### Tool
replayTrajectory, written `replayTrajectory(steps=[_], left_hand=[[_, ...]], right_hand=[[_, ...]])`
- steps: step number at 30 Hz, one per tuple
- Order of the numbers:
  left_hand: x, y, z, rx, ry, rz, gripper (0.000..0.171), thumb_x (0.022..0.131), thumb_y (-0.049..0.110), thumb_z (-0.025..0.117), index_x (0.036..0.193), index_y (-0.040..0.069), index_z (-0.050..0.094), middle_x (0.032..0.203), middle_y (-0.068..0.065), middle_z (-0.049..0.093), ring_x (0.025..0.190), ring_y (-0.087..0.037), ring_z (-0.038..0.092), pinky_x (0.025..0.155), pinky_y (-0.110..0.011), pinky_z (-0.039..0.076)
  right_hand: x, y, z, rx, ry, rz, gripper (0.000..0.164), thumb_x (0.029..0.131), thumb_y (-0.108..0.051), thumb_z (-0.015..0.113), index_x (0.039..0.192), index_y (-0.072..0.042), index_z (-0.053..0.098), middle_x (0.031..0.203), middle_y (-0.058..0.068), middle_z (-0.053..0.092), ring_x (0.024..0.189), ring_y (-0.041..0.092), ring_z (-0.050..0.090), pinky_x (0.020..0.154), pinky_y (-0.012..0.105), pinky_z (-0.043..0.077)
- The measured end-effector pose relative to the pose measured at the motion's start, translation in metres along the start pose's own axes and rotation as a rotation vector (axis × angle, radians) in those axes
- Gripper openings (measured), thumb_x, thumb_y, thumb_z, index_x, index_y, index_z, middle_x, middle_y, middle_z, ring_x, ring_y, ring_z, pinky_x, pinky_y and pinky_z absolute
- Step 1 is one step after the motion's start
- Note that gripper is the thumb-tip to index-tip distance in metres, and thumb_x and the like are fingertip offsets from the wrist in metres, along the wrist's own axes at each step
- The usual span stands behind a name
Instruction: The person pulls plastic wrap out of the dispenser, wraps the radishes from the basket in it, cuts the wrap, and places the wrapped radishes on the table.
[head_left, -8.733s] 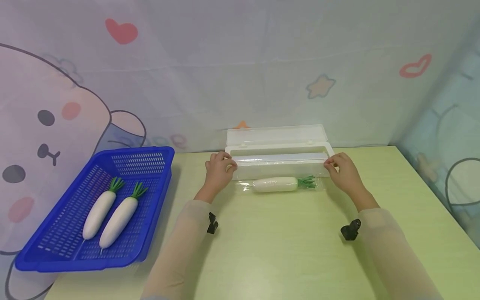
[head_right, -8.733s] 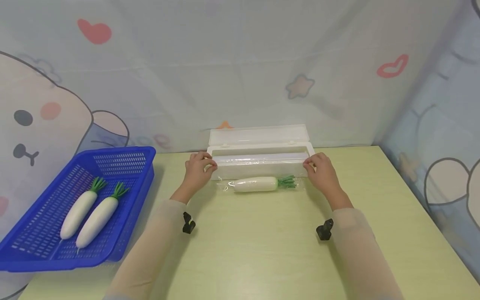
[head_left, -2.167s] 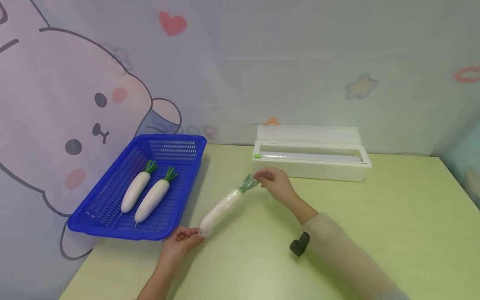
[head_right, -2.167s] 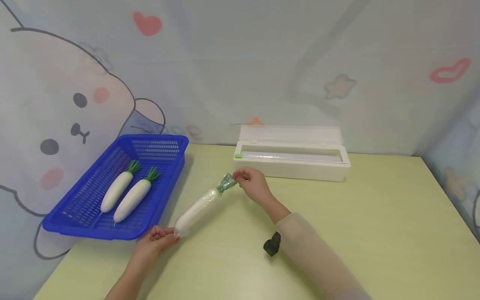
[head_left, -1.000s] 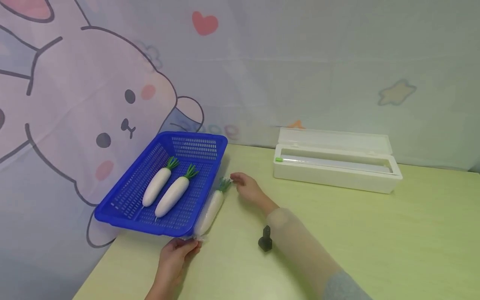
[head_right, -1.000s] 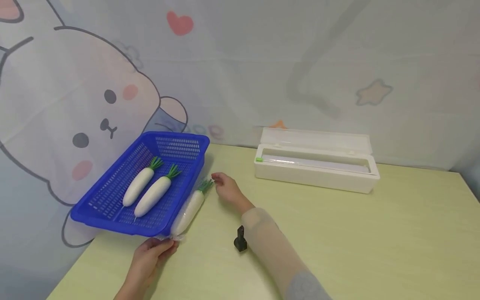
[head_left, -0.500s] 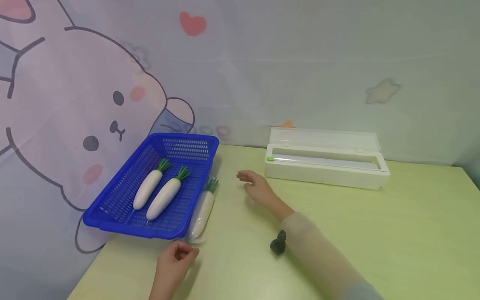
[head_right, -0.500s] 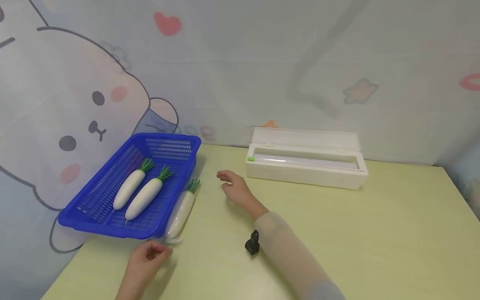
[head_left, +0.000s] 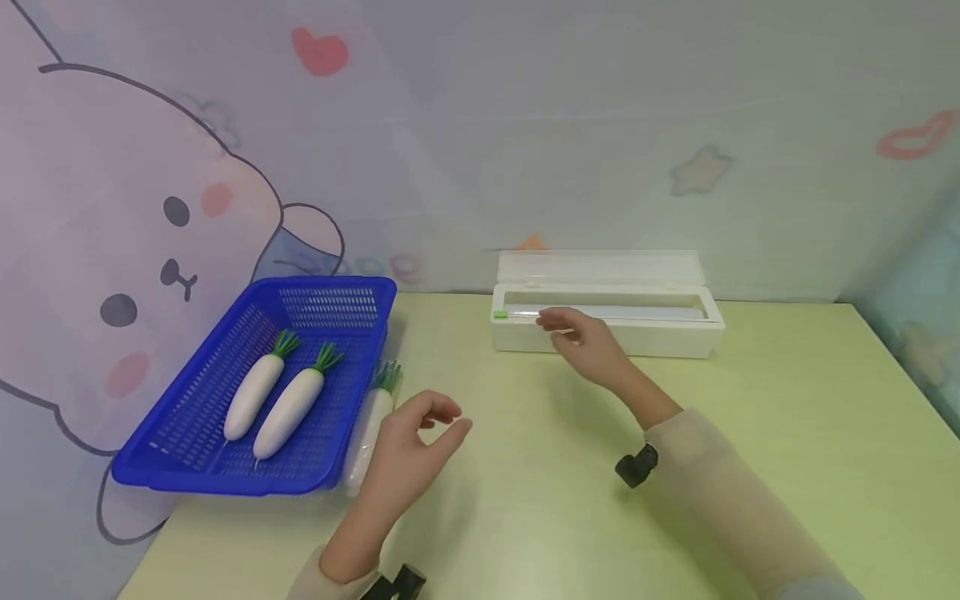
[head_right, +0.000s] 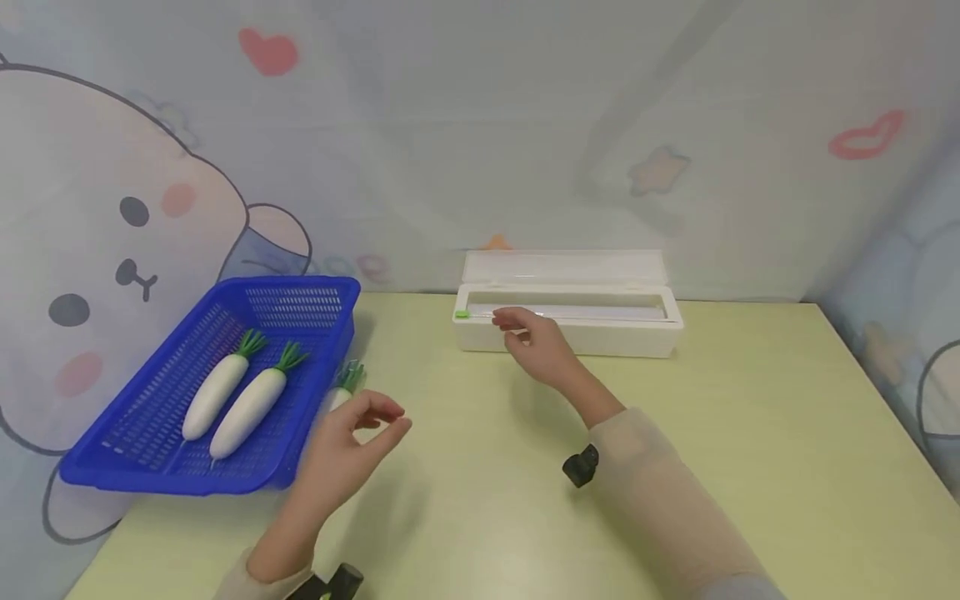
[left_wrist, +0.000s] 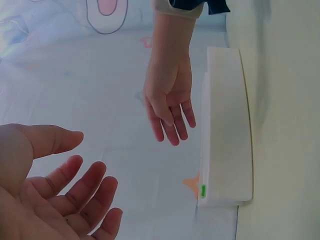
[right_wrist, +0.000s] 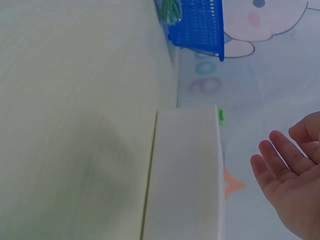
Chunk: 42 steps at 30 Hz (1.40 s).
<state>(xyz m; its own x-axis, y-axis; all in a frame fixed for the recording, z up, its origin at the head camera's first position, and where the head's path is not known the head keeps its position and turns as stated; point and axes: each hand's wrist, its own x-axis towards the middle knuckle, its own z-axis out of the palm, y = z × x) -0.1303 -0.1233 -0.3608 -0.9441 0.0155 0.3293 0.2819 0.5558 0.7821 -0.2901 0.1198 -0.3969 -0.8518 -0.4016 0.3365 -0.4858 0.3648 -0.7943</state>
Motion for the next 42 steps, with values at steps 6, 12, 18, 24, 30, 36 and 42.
replayTrajectory(steps=[6,12,18,24,30,36,42], left_hand=[[0.045,0.007,0.015,-0.024,-0.014,0.103,0.012,0.087,0.011,0.069,0.098,0.006,0.067,0.097,-0.007,0.069,0.096,-0.021,0.062,0.085,-0.04,0.047],[0.09,0.005,0.028,0.024,-0.059,0.193,0.02,0.09,0.012,0.066,0.107,0.003,0.066,0.105,-0.011,0.067,0.102,-0.026,0.059,0.091,-0.044,0.047],[0.126,0.006,0.032,0.095,-0.104,0.246,0.025,0.093,0.012,0.062,0.114,0.0,0.064,0.11,-0.014,0.065,0.107,-0.029,0.056,0.094,-0.042,0.044],[0.158,-0.002,0.043,0.16,-0.131,0.219,0.027,0.095,0.013,0.058,0.118,0.001,0.063,0.112,-0.013,0.064,0.107,-0.03,0.055,0.092,-0.043,0.044],[0.182,-0.022,0.061,0.217,-0.167,0.142,0.03,0.096,0.016,0.058,0.121,0.001,0.063,0.115,-0.014,0.063,0.109,-0.032,0.054,0.093,-0.045,0.042],[0.195,-0.042,0.075,0.237,-0.22,0.08,0.032,0.095,0.019,0.06,0.122,0.002,0.063,0.123,-0.014,0.061,0.12,-0.034,0.045,0.104,-0.056,0.027],[0.203,-0.056,0.09,0.312,-0.325,0.047,0.033,0.095,0.021,0.06,0.122,0.005,0.065,0.129,-0.012,0.058,0.125,-0.035,0.039,0.102,-0.057,0.026]], right_hand=[[-0.008,0.002,-0.046,-0.141,-0.032,-0.009,0.036,0.095,0.001,0.047,0.13,0.004,0.054,0.127,0.02,0.06,0.118,0.034,0.056,0.093,0.046,0.048],[-0.008,-0.001,-0.085,-0.252,-0.02,-0.007,0.035,0.096,-0.001,0.047,0.13,0.005,0.054,0.128,0.022,0.058,0.117,0.036,0.055,0.092,0.047,0.048],[-0.009,0.002,-0.118,-0.298,0.003,0.037,0.035,0.098,-0.005,0.048,0.132,0.004,0.052,0.132,0.022,0.055,0.118,0.037,0.053,0.092,0.048,0.046],[-0.012,0.016,-0.143,-0.311,0.058,0.131,0.037,0.1,-0.013,0.049,0.133,0.003,0.05,0.135,0.023,0.052,0.121,0.038,0.05,0.095,0.051,0.043],[-0.019,0.039,-0.159,-0.313,0.087,0.255,0.041,0.102,-0.021,0.048,0.135,0.002,0.048,0.138,0.023,0.048,0.124,0.039,0.045,0.097,0.055,0.041],[-0.027,0.063,-0.167,-0.332,0.078,0.39,0.042,0.101,-0.023,0.05,0.134,0.002,0.051,0.134,0.025,0.048,0.118,0.041,0.046,0.09,0.052,0.043],[-0.04,0.087,-0.172,-0.359,0.032,0.429,0.042,0.1,-0.025,0.053,0.132,0.003,0.054,0.131,0.026,0.05,0.107,0.037,0.049,0.081,0.044,0.044]])
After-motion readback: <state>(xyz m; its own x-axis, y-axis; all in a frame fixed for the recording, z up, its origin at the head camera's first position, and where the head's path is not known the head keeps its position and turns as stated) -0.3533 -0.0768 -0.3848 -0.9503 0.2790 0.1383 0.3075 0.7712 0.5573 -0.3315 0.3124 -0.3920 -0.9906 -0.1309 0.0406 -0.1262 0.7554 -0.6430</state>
